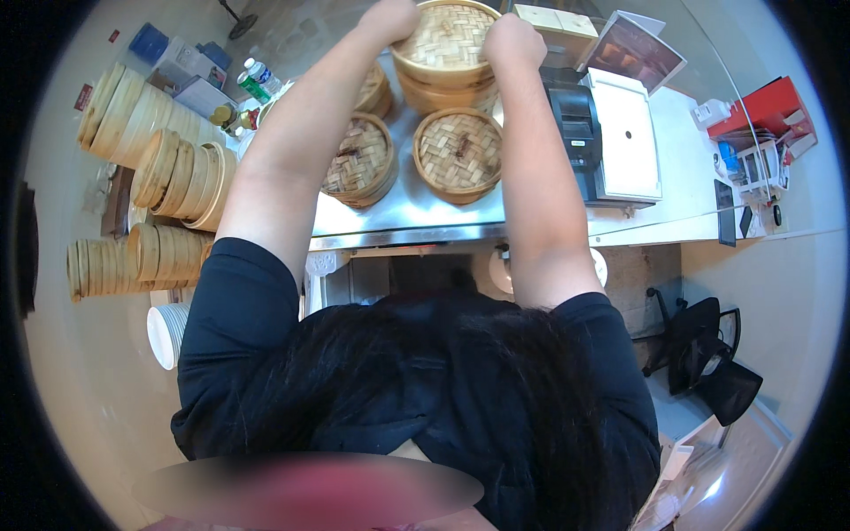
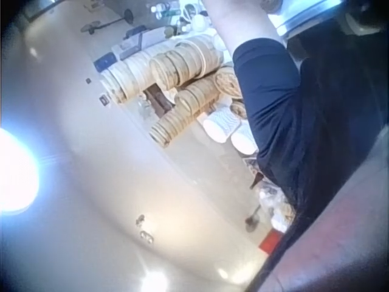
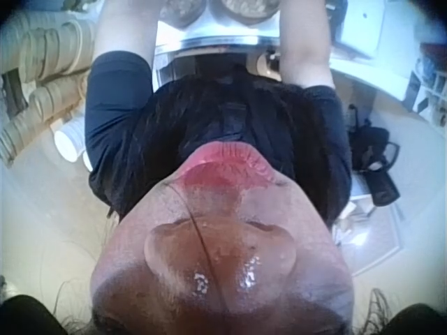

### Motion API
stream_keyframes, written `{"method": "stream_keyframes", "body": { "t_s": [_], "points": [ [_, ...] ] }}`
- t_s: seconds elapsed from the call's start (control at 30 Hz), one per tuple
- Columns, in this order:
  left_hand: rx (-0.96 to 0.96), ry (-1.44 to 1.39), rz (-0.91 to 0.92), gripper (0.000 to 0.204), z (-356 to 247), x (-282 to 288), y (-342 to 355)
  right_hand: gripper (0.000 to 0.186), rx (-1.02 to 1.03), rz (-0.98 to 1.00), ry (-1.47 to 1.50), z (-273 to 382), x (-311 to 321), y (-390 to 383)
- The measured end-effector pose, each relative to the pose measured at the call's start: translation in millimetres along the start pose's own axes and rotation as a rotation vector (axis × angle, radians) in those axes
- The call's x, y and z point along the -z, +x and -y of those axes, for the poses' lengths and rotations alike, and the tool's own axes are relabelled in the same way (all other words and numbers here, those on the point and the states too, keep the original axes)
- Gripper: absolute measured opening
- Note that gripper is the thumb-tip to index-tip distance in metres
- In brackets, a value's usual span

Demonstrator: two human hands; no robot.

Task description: Preparing dim sum by placing frozen dumplings and buns from a chest freezer into bamboo steamers.

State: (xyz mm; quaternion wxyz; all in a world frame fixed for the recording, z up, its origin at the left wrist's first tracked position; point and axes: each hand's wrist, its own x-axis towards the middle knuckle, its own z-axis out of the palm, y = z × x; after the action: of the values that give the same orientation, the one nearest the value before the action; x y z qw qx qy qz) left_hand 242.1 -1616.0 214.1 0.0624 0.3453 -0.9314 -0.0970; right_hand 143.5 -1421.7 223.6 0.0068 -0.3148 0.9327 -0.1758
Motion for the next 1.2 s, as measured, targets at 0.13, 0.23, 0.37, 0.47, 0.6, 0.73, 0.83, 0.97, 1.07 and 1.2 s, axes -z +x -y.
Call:
{"method": "stream_keyframes", "body": {
  "t_s": [0.13,0.23,0.37,0.47,0.6,0.73,0.83,0.97,1.07,1.2],
  "points": [
    [-0.066,0.062,-0.006,0.031,-19,-17,-6,0.038,-0.011,0.041,-0.070,-31,-26,30],
    [0.003,0.043,-0.044,0.029,-13,-24,-11,0.037,0.013,-0.045,0.026,-28,-44,33],
    [0.007,0.003,-0.017,0.027,-12,-26,-15,0.032,0.034,-0.071,0.034,-28,-45,31],
    [-0.038,0.034,-0.028,0.027,-6,-33,-15,0.030,0.032,-0.096,0.034,-22,-47,24],
    [0.033,-0.027,-0.104,0.027,3,-43,-7,0.030,0.050,-0.120,0.029,-13,-46,23],
    [-0.058,0.006,-0.110,0.027,1,-46,-12,0.029,0.024,-0.116,0.053,-19,-48,19],
    [-0.080,-0.016,-0.069,0.027,-2,-43,-13,0.029,0.017,-0.115,0.028,-22,-48,16],
    [0.000,-0.100,-0.054,0.028,3,-44,-4,0.031,0.000,-0.137,0.092,-13,-46,13],
    [0.020,-0.125,-0.037,0.030,11,-42,1,0.032,0.005,-0.109,0.086,-11,-42,16],
    [0.055,-0.164,-0.048,0.032,-5,-45,-6,0.035,-0.036,-0.068,0.027,-20,-44,18]
  ]
}}
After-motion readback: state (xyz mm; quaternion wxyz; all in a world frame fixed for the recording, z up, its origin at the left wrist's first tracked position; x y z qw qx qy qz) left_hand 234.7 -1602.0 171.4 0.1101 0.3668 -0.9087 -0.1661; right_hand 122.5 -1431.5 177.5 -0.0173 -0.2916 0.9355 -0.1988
